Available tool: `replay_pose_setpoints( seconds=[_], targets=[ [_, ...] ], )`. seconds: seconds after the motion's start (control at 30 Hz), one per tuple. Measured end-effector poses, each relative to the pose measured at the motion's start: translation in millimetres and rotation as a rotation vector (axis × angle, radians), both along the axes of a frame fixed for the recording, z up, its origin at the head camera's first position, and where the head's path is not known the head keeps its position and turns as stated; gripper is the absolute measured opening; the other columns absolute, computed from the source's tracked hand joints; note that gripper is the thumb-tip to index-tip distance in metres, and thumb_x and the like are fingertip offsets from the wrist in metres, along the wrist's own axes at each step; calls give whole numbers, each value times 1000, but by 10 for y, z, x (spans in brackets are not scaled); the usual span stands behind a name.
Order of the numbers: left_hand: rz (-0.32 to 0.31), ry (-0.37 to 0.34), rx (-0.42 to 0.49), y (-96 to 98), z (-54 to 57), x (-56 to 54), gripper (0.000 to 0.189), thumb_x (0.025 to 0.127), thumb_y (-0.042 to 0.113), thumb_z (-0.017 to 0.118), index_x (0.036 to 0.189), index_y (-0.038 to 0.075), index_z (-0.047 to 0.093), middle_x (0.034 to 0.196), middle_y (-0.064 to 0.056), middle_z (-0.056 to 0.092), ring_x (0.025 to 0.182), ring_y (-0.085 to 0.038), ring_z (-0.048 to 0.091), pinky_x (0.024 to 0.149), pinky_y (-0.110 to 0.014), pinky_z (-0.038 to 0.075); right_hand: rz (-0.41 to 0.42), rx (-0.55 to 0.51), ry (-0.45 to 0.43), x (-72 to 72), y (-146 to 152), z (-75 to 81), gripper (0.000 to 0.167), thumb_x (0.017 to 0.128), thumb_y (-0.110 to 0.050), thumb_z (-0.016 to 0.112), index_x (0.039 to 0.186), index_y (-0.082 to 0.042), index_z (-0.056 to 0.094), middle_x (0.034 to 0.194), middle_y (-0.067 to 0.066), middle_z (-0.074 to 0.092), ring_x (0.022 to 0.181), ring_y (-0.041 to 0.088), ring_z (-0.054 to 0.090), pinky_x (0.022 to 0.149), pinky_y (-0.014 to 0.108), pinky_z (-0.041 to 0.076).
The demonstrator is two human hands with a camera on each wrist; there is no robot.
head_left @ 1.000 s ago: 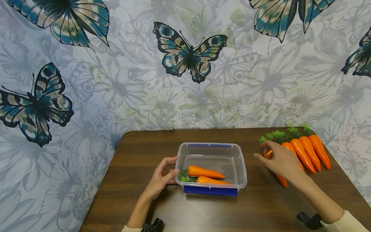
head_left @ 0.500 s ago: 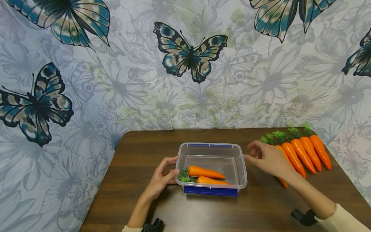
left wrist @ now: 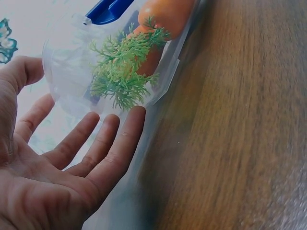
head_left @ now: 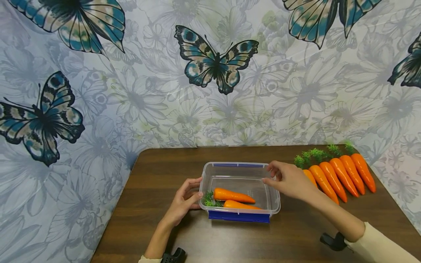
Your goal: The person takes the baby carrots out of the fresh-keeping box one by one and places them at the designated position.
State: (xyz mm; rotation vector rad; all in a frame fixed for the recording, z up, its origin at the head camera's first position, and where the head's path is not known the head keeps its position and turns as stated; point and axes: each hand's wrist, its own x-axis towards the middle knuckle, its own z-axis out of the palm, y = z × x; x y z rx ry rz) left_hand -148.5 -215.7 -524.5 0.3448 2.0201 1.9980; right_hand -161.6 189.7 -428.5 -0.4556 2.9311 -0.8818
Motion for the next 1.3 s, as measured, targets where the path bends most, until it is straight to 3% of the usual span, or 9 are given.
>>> replay_pose_setpoints(
  seconds=[1.3],
  targets=[
    [0,7,14,-3,9,7,53,107,12,66,156,13,48,155,-30,50,122,-38,68,81,-46,68,231,2,-71,-265,-706,45,32,96,-44,80,112,-17,73,94,-5,72,77,5,61,73,27,54]
  ],
)
